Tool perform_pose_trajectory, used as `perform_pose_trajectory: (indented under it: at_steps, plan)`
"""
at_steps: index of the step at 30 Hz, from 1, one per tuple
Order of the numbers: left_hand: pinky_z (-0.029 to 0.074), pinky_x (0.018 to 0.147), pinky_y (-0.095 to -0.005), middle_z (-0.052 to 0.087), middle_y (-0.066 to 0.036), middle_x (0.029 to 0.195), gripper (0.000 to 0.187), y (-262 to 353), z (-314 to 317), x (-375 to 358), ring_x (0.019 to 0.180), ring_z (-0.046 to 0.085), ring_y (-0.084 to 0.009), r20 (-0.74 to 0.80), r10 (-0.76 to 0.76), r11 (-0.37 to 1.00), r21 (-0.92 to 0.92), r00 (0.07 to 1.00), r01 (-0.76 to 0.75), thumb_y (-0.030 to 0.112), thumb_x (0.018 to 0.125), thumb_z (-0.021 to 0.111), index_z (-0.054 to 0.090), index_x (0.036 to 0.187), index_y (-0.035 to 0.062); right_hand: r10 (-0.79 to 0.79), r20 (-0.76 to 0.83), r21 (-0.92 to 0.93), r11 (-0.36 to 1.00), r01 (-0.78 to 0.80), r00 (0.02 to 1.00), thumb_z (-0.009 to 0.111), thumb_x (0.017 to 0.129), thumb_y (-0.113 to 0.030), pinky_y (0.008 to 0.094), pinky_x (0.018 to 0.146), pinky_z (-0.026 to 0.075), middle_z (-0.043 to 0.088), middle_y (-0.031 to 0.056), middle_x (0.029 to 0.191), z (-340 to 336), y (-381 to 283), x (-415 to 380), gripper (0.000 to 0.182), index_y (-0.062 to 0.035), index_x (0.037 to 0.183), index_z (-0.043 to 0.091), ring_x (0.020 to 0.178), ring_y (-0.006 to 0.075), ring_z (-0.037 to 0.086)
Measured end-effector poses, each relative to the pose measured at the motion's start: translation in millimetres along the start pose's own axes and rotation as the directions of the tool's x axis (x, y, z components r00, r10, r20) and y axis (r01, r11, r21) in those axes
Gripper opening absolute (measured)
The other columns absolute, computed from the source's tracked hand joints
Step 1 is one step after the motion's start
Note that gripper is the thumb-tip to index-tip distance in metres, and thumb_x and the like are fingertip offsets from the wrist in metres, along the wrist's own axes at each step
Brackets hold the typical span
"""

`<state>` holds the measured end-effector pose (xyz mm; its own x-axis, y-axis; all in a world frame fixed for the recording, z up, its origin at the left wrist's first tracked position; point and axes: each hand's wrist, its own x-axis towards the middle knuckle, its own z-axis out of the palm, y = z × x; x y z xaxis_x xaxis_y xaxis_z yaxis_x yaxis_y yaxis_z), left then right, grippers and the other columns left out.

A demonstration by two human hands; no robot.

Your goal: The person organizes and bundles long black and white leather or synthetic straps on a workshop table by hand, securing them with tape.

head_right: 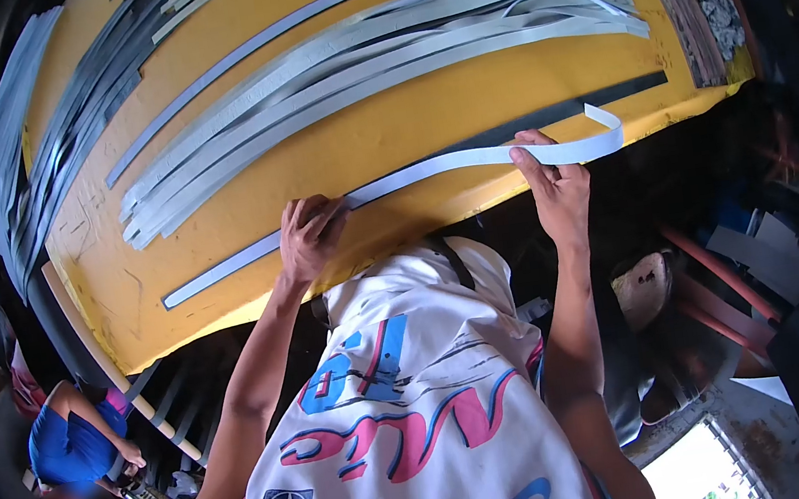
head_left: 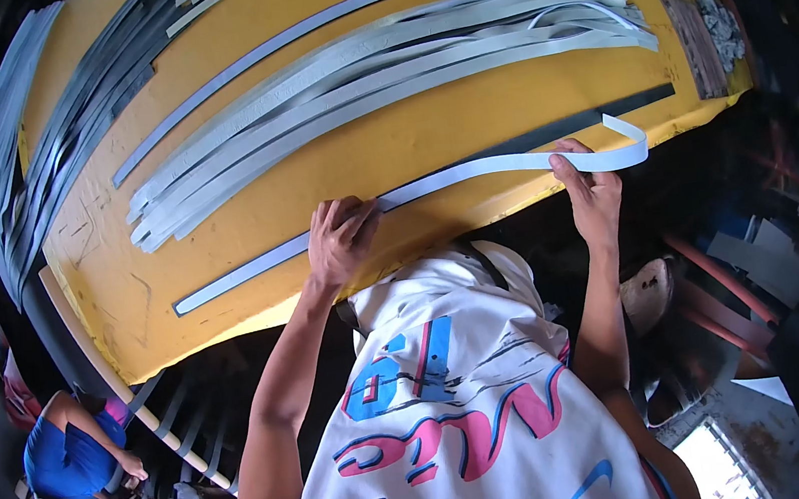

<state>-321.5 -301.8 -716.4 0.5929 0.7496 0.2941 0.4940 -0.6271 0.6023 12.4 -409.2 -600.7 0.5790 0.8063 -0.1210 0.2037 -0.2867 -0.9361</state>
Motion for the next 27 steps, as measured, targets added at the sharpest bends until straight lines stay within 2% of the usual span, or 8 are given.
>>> perform_pose_trajectory:
  at_steps: [4,6,9,14,19,22,27]
  plan:
    - [0.049,0.082,-0.0412,0.065,-0.009,0.101,0.033,5,1,2,0.095,0.062,-0.0286,0.000,0.003,1.000,-0.005,1.000,-0.003,0.013,0.075,0.079,0.073,0.107,0.0080,0.010,0.003,0.006,1.000,-0.010,1.000,0.070,0.095,-0.010,0.0245,0.085,0.051,0.069,0.0082,0.107,1,2,1,0.027,0.0055,0.116,0.065,0.097,0.0101,0.061]
    - [0.047,0.087,-0.0427,0.063,-0.011,0.107,0.039,13,4,5,0.101,0.060,-0.0303,0.069,-0.112,0.994,0.016,0.991,0.111,0.016,0.075,0.077,0.070,0.113,0.0080,0.005,0.013,0.009,1.000,-0.005,1.000,0.070,0.094,-0.010,0.0244,0.085,0.051,0.069,0.0082,0.107,0,4,2,0.027,0.0054,0.116,0.065,0.097,0.0101,0.062]
    - [0.046,0.088,-0.0415,0.059,-0.012,0.111,0.040,20,19,14,0.103,0.056,-0.0310,0.097,-0.040,0.999,-0.028,0.995,0.043,0.019,0.080,0.074,0.066,0.117,0.0081,0.005,0.013,0.060,0.998,-0.006,1.000,0.070,0.094,-0.010,0.0238,0.085,0.051,0.069,0.0080,0.107,1,6,4,0.027,0.0051,0.116,0.065,0.096,0.0101,0.062]
    - [0.046,0.090,-0.0425,0.059,-0.012,0.110,0.036,38,50,35,0.103,0.056,-0.0315,0.068,-0.014,0.995,-0.099,0.998,0.020,0.020,0.081,0.074,0.067,0.114,0.0076,0.016,0.022,0.020,1.000,-0.017,1.000,0.070,0.094,-0.009,0.0236,0.086,0.050,0.069,0.0084,0.108,2,2,6,0.027,0.0052,0.116,0.065,0.096,0.0097,0.062]
    - [0.049,0.086,-0.0413,0.064,-0.011,0.102,0.033,43,54,42,0.098,0.060,-0.0317,-0.005,-0.033,0.992,-0.122,0.999,0.032,0.019,0.079,0.078,0.069,0.109,0.0088,0.022,0.005,0.037,0.999,-0.022,1.000,0.071,0.093,-0.008,0.0233,0.085,0.050,0.069,0.0083,0.107,-1,3,8,0.027,0.0050,0.116,0.066,0.095,0.0092,0.062]
    - [0.050,0.083,-0.0408,0.064,-0.010,0.099,0.030,46,53,44,0.095,0.061,-0.0313,-0.006,-0.037,0.994,-0.099,0.999,0.036,0.017,0.078,0.079,0.070,0.106,0.0090,0.046,0.009,0.003,0.999,-0.046,0.999,0.072,0.092,-0.009,0.0229,0.083,0.050,0.070,0.0082,0.106,-2,3,10,0.029,0.0048,0.116,0.066,0.094,0.0084,0.062]
    - [0.050,0.082,-0.0409,0.064,-0.010,0.099,0.027,45,54,44,0.092,0.060,-0.0303,-0.003,-0.042,0.995,-0.092,0.999,0.042,0.017,0.079,0.079,0.070,0.104,0.0098,0.002,0.033,0.022,1.000,-0.003,0.999,0.073,0.091,-0.009,0.0235,0.079,0.051,0.070,0.0070,0.106,-3,19,13,0.029,0.0041,0.116,0.067,0.091,0.0076,0.062]
